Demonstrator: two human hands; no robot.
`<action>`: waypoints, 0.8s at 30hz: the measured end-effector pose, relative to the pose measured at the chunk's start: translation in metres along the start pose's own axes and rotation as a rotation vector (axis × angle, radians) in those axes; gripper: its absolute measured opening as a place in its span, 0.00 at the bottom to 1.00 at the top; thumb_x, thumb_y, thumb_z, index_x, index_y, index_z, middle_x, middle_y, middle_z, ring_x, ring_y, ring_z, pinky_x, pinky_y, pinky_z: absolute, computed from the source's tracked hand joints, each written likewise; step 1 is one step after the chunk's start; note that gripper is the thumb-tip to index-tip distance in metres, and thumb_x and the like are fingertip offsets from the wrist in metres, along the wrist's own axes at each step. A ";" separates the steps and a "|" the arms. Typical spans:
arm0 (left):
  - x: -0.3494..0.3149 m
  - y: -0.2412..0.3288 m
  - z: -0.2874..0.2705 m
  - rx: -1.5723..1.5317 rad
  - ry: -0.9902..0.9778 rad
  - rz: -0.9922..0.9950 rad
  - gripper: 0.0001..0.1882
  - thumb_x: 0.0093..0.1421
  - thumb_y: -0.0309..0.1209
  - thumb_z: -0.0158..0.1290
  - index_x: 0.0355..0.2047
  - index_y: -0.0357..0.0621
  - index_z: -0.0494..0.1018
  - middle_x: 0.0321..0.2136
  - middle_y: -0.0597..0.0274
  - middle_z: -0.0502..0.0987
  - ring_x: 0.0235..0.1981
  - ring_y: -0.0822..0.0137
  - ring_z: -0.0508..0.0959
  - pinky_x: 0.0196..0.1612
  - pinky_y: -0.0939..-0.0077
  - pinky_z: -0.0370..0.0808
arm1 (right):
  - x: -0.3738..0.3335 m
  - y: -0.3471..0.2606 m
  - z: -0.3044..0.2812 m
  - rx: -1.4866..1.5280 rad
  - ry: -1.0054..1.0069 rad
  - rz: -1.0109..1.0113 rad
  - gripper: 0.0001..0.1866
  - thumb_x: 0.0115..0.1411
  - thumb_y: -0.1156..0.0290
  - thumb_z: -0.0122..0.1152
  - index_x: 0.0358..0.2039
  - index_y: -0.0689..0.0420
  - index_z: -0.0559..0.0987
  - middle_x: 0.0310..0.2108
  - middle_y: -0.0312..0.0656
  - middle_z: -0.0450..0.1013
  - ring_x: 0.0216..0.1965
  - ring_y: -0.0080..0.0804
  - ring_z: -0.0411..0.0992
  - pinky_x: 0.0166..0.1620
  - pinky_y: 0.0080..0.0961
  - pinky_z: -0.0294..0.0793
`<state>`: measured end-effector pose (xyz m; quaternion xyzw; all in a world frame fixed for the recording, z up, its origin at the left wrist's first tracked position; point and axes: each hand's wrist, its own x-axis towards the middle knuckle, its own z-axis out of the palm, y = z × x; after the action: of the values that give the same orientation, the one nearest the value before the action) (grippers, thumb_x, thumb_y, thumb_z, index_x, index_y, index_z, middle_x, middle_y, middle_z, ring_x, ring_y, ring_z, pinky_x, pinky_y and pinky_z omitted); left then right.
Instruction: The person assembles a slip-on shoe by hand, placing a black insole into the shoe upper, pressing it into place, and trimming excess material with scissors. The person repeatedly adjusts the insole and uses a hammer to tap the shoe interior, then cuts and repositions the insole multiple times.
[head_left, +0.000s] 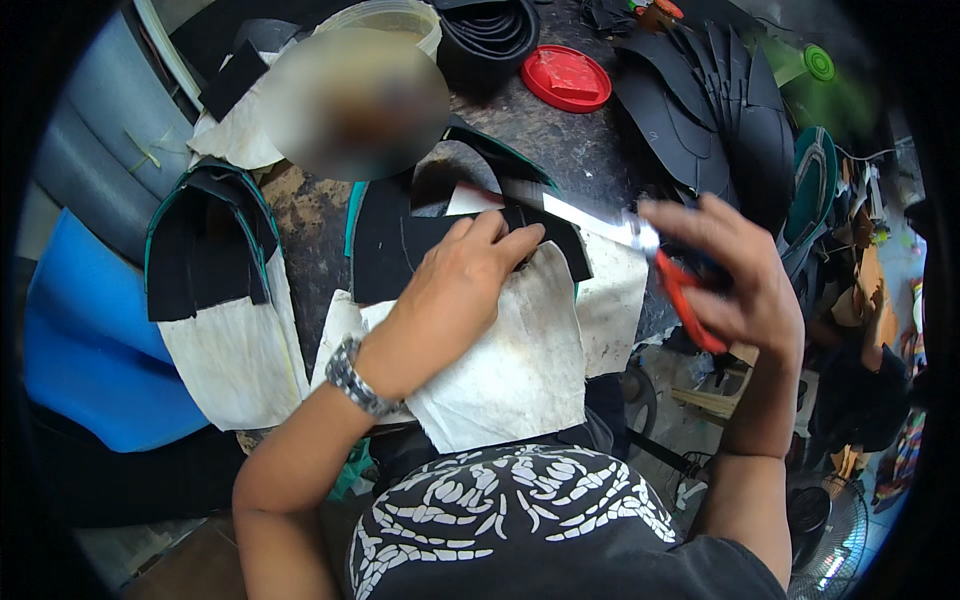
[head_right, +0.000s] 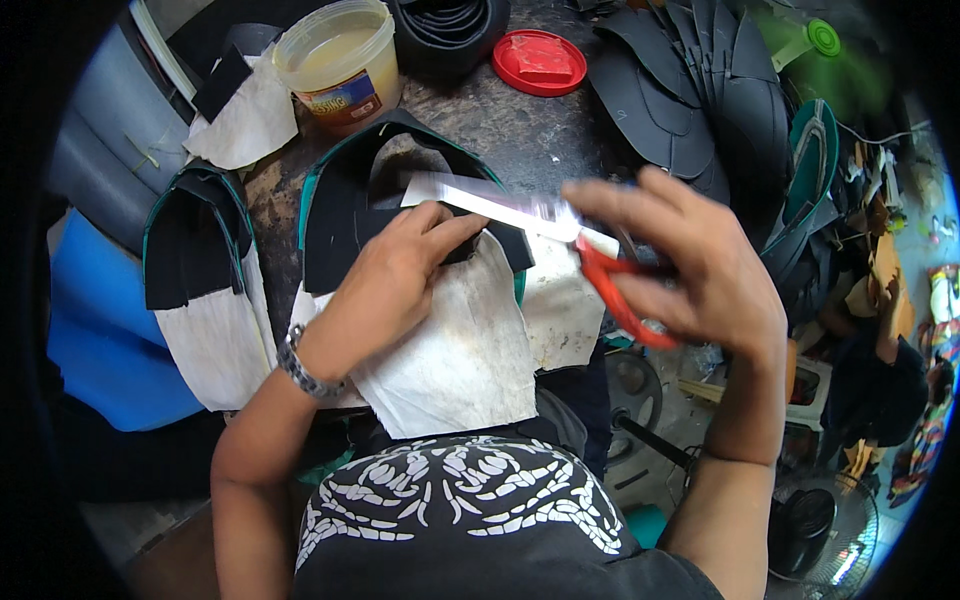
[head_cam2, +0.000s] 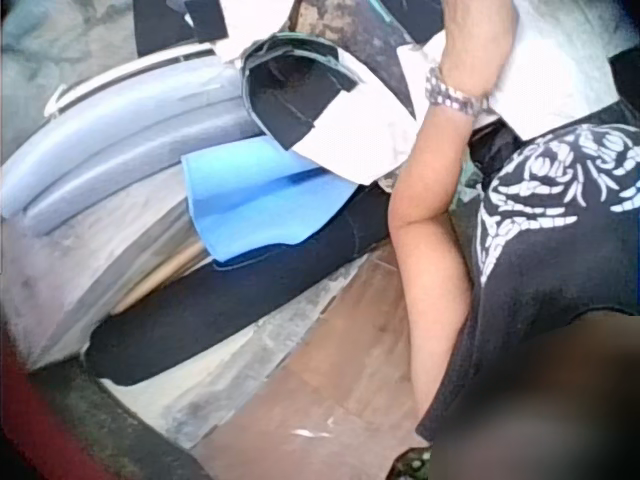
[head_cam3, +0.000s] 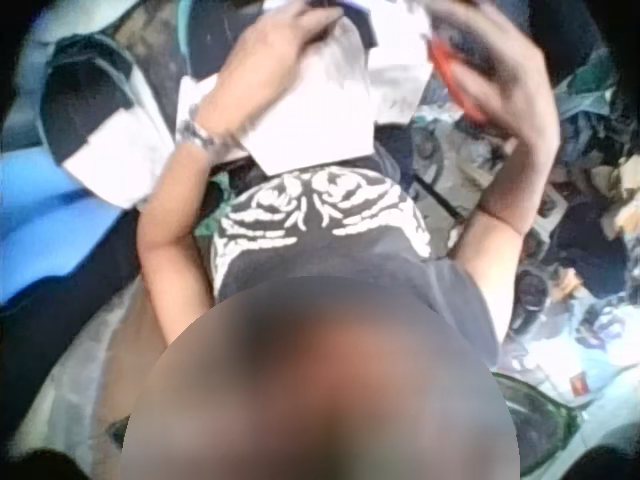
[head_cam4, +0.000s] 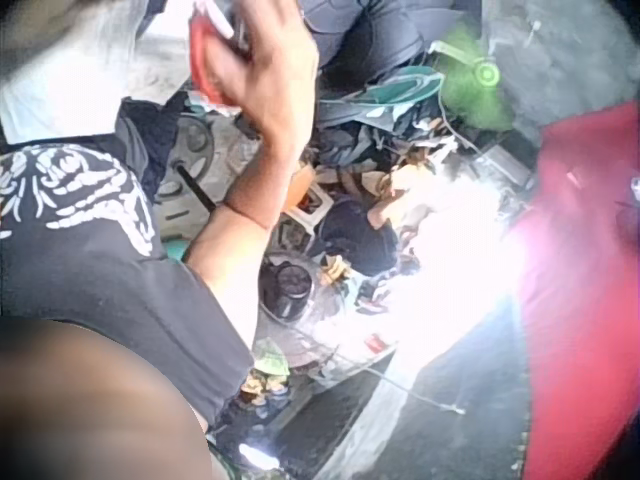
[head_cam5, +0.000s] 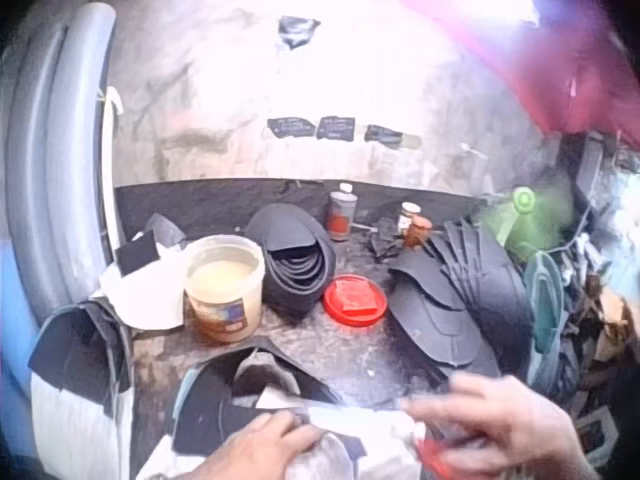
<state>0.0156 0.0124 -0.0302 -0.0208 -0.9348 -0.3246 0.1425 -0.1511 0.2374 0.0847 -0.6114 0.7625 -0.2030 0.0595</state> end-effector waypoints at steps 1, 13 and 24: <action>0.005 -0.004 -0.003 0.004 -0.038 -0.002 0.28 0.51 0.13 0.55 0.55 0.44 0.75 0.47 0.46 0.74 0.45 0.45 0.77 0.49 0.58 0.76 | -0.008 -0.006 -0.005 0.002 -0.064 0.042 0.34 0.46 0.71 0.73 0.58 0.48 0.79 0.30 0.44 0.70 0.28 0.40 0.70 0.33 0.35 0.73; 0.021 -0.014 -0.009 -0.108 -0.022 0.042 0.10 0.56 0.16 0.51 0.37 0.36 0.78 0.33 0.46 0.75 0.38 0.46 0.80 0.43 0.56 0.77 | -0.029 0.002 0.018 -0.512 -0.145 0.009 0.35 0.48 0.65 0.73 0.59 0.40 0.76 0.29 0.38 0.65 0.25 0.36 0.69 0.26 0.36 0.69; 0.021 -0.010 -0.004 -0.073 0.033 0.032 0.07 0.56 0.18 0.57 0.35 0.37 0.76 0.32 0.50 0.75 0.35 0.47 0.80 0.39 0.58 0.76 | -0.018 -0.007 0.009 -0.615 -0.128 -0.124 0.38 0.46 0.65 0.74 0.61 0.40 0.75 0.28 0.36 0.64 0.24 0.31 0.68 0.24 0.32 0.67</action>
<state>-0.0047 0.0012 -0.0276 -0.0358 -0.9194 -0.3565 0.1622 -0.1376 0.2515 0.0767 -0.6576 0.7441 0.0726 -0.0929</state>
